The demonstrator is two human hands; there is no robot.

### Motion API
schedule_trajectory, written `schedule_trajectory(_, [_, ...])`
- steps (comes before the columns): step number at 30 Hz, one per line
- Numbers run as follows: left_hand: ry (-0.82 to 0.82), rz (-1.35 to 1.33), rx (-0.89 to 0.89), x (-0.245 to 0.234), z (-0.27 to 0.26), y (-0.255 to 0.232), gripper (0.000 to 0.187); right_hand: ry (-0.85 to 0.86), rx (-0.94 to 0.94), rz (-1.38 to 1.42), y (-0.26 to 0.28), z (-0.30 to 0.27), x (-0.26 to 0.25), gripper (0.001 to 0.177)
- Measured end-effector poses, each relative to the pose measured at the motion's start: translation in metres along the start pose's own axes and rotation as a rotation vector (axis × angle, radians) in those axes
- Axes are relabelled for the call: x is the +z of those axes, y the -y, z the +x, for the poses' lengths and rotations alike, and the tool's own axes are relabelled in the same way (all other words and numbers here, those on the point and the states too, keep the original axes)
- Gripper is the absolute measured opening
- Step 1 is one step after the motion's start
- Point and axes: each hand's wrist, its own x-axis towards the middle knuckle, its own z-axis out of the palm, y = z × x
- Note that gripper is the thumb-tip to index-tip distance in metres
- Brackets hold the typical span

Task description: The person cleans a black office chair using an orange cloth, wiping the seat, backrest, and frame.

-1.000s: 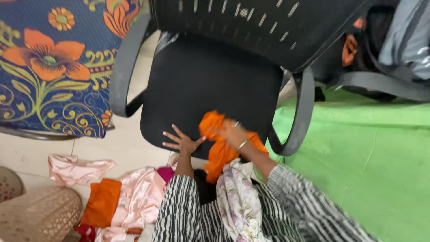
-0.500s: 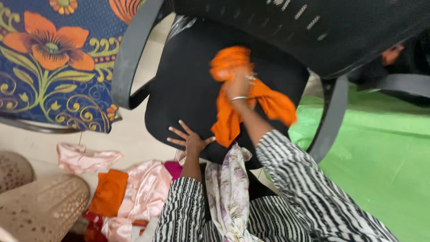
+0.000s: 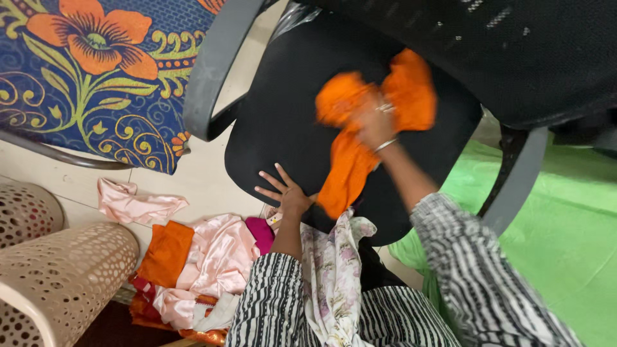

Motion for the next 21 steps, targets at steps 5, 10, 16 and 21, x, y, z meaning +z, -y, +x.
schedule_trajectory(5, [0.012,0.035,0.003,-0.017,-0.013,-0.01,0.169,-0.361,0.385,-0.15,-0.099,0.032,-0.001,0.042])
schedule_trajectory(10, [0.114,0.008,-0.11,-0.022,-0.012,-0.017,0.168,-0.402,0.595,0.108,0.004,0.108,0.05,0.028])
schedule_trajectory(16, [-0.238,0.359,0.336,0.049,0.045,0.04,0.138,0.006,-0.131,0.143,0.222,0.09,0.049,0.042])
schedule_trajectory(21, [-0.189,0.263,0.275,0.062,0.049,0.06,0.117,0.041,-0.588,0.339,0.163,0.056,0.042,0.042])
